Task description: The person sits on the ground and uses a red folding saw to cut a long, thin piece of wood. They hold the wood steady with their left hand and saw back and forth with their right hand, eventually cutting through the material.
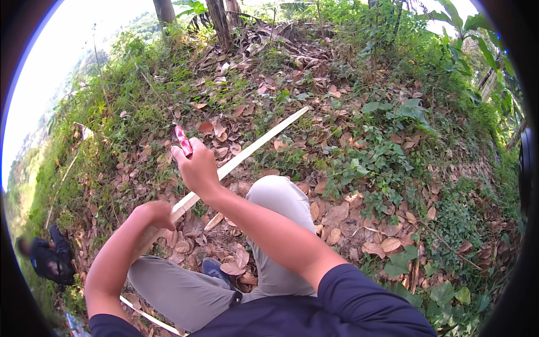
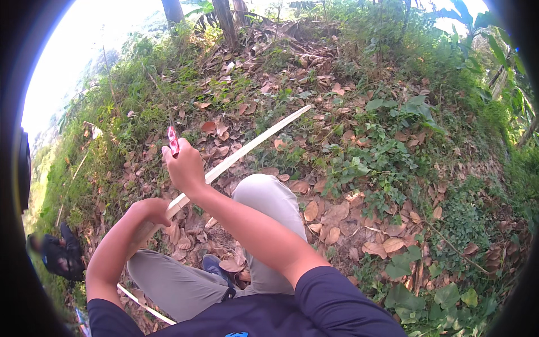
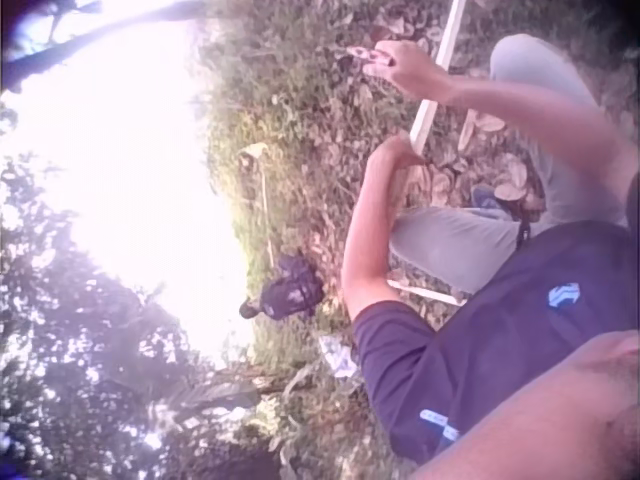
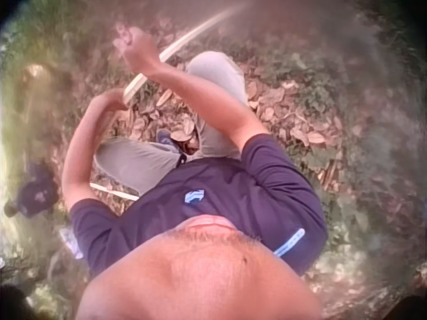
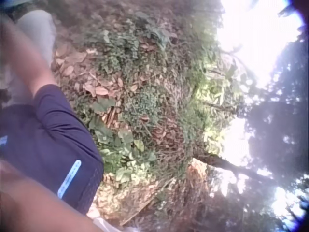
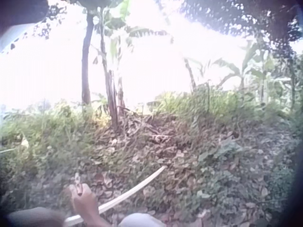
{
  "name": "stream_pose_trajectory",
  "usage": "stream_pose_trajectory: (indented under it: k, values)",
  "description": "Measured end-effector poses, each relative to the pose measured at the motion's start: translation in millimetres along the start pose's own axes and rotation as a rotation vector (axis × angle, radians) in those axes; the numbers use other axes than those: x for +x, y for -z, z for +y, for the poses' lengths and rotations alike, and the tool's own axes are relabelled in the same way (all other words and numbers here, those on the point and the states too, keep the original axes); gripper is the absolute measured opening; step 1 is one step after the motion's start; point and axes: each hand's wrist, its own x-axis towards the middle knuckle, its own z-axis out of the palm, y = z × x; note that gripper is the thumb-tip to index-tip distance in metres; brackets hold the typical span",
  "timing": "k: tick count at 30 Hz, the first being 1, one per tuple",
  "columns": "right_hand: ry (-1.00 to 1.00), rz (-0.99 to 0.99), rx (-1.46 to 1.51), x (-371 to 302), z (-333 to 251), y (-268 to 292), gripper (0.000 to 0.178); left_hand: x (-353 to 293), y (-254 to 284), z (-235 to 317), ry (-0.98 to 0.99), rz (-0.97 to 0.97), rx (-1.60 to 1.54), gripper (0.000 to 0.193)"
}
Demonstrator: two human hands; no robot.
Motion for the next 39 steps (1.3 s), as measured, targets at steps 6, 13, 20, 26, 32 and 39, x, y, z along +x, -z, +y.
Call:
stream_pose_trajectory:
  k: [6,13,20,26,32,39]
  values:
    - [0.04,0.05,-0.039,0.3,11.2,11.3,0.029,-31.6,13.8,4.2,0.049,-0.04,0.098,0.053]
    - [0.016,-0.055,0.192,-49.1,10.7,51.7,0.024,-22.3,-12.1,11.8,-0.058,0.071,0.101,0.053]
    - [-0.13,-0.094,0.351,-172.7,9.7,98.0,0.016,-16.6,-29.7,28.8,-0.078,0.011,0.1,0.049]
    - [-0.215,-0.102,0.297,-210.2,11.2,115.4,0.017,-28.2,-23.6,31.2,-0.043,-0.028,-0.068,0.041]
    - [-0.101,-0.079,0.12,-217.2,17.6,124.1,0.016,-29.1,-21.7,31.3,-0.068,0.003,-0.026,0.043]
    - [-0.109,-0.005,0.078,-233.4,13.6,127.3,0.016,-22.6,-31.2,23.5,-0.044,-0.019,-0.024,0.05]
